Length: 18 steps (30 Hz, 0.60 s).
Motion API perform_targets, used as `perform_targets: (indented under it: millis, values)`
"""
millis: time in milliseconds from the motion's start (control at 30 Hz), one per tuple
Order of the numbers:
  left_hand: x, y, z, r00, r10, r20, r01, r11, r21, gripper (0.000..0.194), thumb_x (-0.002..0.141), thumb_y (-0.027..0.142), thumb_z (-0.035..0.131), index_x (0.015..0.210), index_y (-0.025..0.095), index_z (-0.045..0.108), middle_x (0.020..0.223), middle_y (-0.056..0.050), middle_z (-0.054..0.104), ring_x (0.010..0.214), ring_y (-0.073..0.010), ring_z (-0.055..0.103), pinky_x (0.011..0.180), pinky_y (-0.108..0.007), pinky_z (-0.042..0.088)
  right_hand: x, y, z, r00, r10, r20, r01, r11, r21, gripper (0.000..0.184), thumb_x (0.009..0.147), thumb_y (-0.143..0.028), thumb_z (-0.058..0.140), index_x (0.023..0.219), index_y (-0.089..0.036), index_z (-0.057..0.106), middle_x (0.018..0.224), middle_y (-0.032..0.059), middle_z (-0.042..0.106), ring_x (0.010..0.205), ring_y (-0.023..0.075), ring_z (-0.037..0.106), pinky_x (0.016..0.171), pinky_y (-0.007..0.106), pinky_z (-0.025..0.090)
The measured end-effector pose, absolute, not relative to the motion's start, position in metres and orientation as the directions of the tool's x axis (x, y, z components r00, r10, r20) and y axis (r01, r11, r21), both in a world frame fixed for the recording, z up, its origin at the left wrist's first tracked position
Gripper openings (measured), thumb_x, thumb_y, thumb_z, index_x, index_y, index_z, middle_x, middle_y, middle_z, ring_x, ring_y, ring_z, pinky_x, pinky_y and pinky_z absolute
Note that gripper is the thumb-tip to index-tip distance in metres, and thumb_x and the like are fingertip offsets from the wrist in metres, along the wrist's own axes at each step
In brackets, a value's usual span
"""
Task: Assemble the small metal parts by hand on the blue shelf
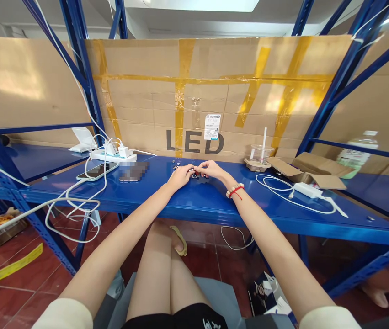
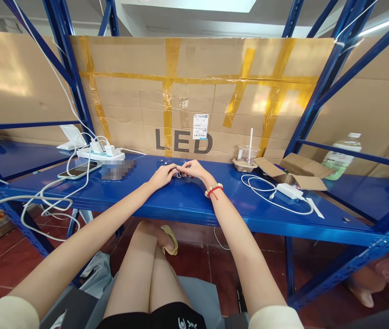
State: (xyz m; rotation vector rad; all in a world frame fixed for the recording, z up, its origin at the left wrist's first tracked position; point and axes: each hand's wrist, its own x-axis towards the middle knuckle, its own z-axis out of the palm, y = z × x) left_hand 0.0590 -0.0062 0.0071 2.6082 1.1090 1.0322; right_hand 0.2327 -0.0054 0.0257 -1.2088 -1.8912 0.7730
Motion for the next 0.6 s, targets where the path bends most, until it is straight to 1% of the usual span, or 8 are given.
perform_targets:
  millis: [100, 167, 233, 300, 400, 533, 600]
  values:
    - [0.061, -0.006, 0.007, 0.483, 0.697, 0.53, 0.611, -0.702, 0.367, 0.026, 0.088, 0.03, 0.034, 0.093, 0.02, 0.057, 0.085, -0.005, 0.066, 0.081, -0.0182, 0.06, 0.073, -0.028, 0.044, 0.231, -0.004, 0.025, -0.28, 0.913, 0.297, 0.462, 0.399, -0.792, 0.044, 0.063, -0.056, 0.066, 0.061, -0.012, 0.061, 0.045, -0.0017, 0.051, 0.035, 0.0038, 0.037, 0.035, 0.018, 0.029]
    - [0.061, -0.005, 0.006, 0.453, 0.723, 0.521, 0.619, -0.676, 0.399, 0.027, 0.089, 0.03, 0.031, 0.094, 0.02, 0.056, 0.085, -0.005, 0.065, 0.08, -0.018, 0.06, 0.073, -0.028, 0.044, 0.229, -0.002, 0.025, -0.286, 0.892, 0.349, 0.457, 0.447, -0.769, 0.045, 0.065, -0.057, 0.064, 0.061, -0.012, 0.061, 0.044, -0.0015, 0.051, 0.034, 0.0042, 0.037, 0.034, 0.018, 0.029]
    - [0.062, -0.004, 0.007, 0.423, 0.75, 0.509, 0.625, -0.648, 0.435, 0.028, 0.09, 0.031, 0.029, 0.098, 0.021, 0.054, 0.087, -0.004, 0.065, 0.081, -0.0177, 0.06, 0.074, -0.029, 0.044, 0.228, 0.0, 0.025, -0.275, 0.867, 0.416, 0.453, 0.498, -0.739, 0.043, 0.066, -0.055, 0.064, 0.065, -0.012, 0.063, 0.047, -0.0001, 0.053, 0.035, 0.0053, 0.04, 0.034, 0.019, 0.03]
    - [0.062, -0.004, 0.007, 0.396, 0.771, 0.498, 0.639, -0.621, 0.454, 0.029, 0.09, 0.031, 0.028, 0.102, 0.022, 0.053, 0.092, -0.004, 0.065, 0.085, -0.0178, 0.059, 0.074, -0.029, 0.044, 0.227, 0.003, 0.025, -0.255, 0.838, 0.482, 0.439, 0.545, -0.714, 0.041, 0.064, -0.052, 0.066, 0.073, -0.011, 0.065, 0.054, 0.0024, 0.059, 0.039, 0.0073, 0.047, 0.037, 0.019, 0.035]
    - [0.062, -0.006, 0.009, 0.357, 0.797, 0.487, 0.688, -0.577, 0.44, 0.03, 0.09, 0.034, 0.027, 0.105, 0.026, 0.052, 0.101, -0.003, 0.064, 0.094, -0.0188, 0.058, 0.077, -0.029, 0.044, 0.228, 0.005, 0.026, -0.255, 0.805, 0.536, 0.415, 0.592, -0.691, 0.042, 0.063, -0.047, 0.069, 0.084, -0.011, 0.068, 0.069, 0.0062, 0.066, 0.046, 0.01, 0.054, 0.042, 0.021, 0.041]
    - [0.062, -0.01, 0.012, 0.309, 0.833, 0.458, 0.756, -0.508, 0.413, 0.031, 0.09, 0.038, 0.026, 0.109, 0.03, 0.051, 0.106, -0.001, 0.064, 0.099, -0.021, 0.057, 0.08, -0.032, 0.043, 0.231, 0.006, 0.026, -0.247, 0.8, 0.547, 0.378, 0.599, -0.706, 0.04, 0.061, -0.045, 0.07, 0.082, -0.01, 0.07, 0.08, 0.01, 0.068, 0.046, 0.0096, 0.054, 0.042, 0.022, 0.04]
    - [0.062, -0.011, 0.013, 0.313, 0.837, 0.449, 0.76, -0.504, 0.41, 0.032, 0.09, 0.038, 0.026, 0.11, 0.03, 0.05, 0.107, -0.001, 0.063, 0.1, -0.0216, 0.057, 0.08, -0.032, 0.043, 0.231, 0.007, 0.025, -0.238, 0.796, 0.556, 0.358, 0.605, -0.712, 0.04, 0.059, -0.044, 0.072, 0.082, -0.011, 0.07, 0.085, 0.0107, 0.068, 0.046, 0.0085, 0.053, 0.043, 0.022, 0.041]
